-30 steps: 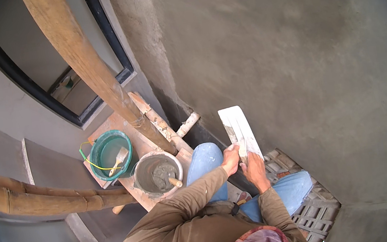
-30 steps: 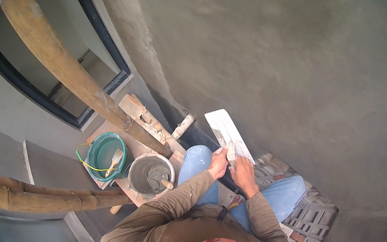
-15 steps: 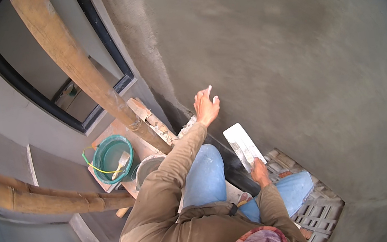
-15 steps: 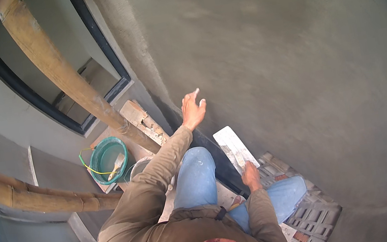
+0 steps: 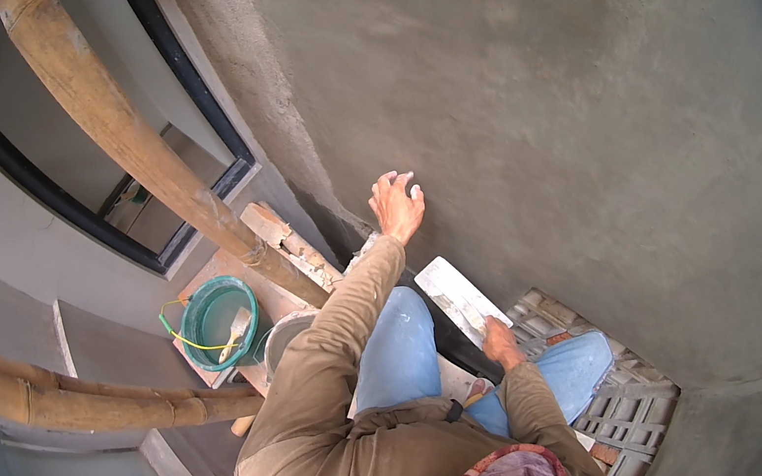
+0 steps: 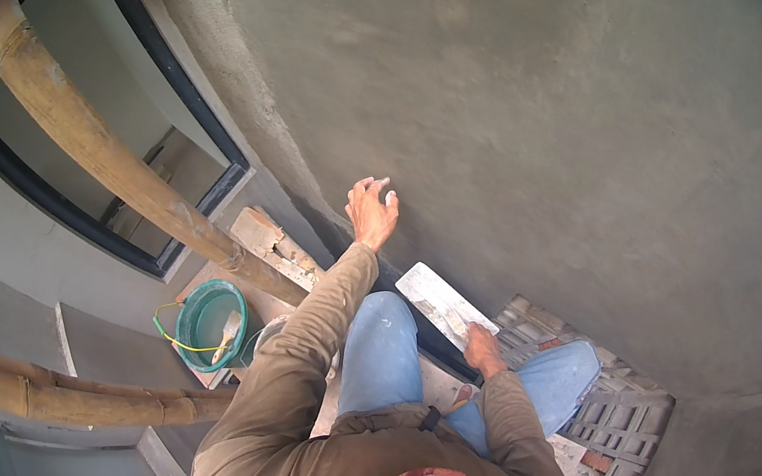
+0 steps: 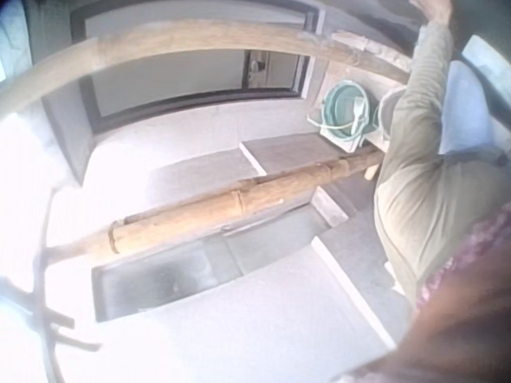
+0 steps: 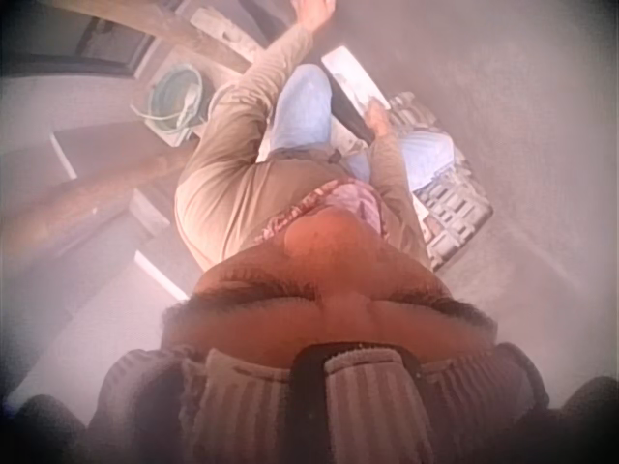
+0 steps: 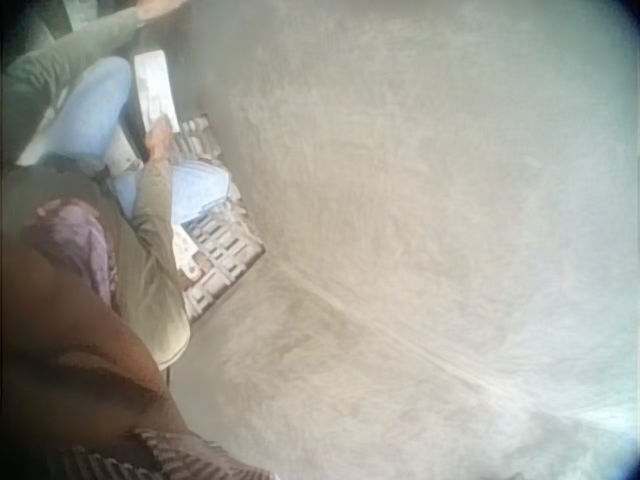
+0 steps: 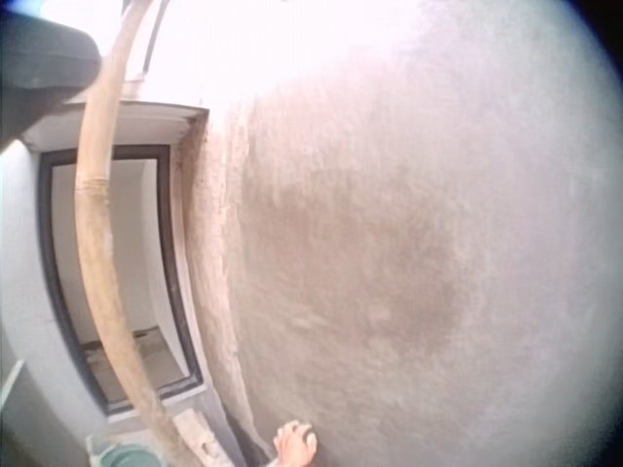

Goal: The person scoops plaster from a bucket using a trowel and applies it to a wall with a float. They repeatedly smooth the surface and occasionally wipe the float with a cloth.

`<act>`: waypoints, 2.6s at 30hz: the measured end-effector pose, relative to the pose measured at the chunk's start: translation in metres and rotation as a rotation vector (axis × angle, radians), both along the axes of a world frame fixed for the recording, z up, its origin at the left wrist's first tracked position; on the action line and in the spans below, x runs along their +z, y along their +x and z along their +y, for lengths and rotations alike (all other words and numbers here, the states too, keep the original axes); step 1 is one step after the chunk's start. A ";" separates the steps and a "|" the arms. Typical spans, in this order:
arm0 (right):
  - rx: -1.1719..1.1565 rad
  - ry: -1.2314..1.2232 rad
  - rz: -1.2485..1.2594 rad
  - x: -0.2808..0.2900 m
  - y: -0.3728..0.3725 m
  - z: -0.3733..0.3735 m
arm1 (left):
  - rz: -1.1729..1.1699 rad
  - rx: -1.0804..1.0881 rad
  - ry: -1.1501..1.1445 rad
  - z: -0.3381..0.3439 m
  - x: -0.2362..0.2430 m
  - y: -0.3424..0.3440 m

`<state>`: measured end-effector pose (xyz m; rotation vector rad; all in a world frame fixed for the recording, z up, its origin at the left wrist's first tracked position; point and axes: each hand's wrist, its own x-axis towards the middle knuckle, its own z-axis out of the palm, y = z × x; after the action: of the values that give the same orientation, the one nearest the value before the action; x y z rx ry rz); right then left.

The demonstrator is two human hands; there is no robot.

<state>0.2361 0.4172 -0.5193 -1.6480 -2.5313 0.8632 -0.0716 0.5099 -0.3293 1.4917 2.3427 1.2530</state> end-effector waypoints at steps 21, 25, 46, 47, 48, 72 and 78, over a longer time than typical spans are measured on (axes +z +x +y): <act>0.012 -0.023 -0.043 0.006 -0.001 -0.005 | -0.129 -0.006 0.279 0.009 -0.017 -0.004; 0.004 -0.022 -0.039 0.007 0.000 -0.005 | -0.035 -0.075 0.358 0.011 -0.021 0.001; 0.029 -0.045 -0.051 0.001 -0.002 -0.002 | -0.042 0.103 0.289 0.019 0.011 -0.032; 0.027 -0.050 -0.051 0.001 -0.001 -0.002 | -0.040 0.072 0.268 0.022 0.019 -0.038; 0.039 -0.042 -0.043 -0.002 -0.001 -0.002 | 0.007 0.069 0.257 0.027 0.025 -0.043; 0.077 -0.083 -0.098 -0.007 -0.006 0.000 | -0.045 0.086 0.186 0.027 0.025 -0.046; 0.070 -0.102 -0.095 -0.008 -0.007 -0.001 | -0.093 0.118 0.249 0.030 0.025 -0.052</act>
<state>0.2295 0.4161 -0.5272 -1.6764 -2.6648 0.9569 -0.1238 0.5398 -0.3042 1.3392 2.3143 1.6586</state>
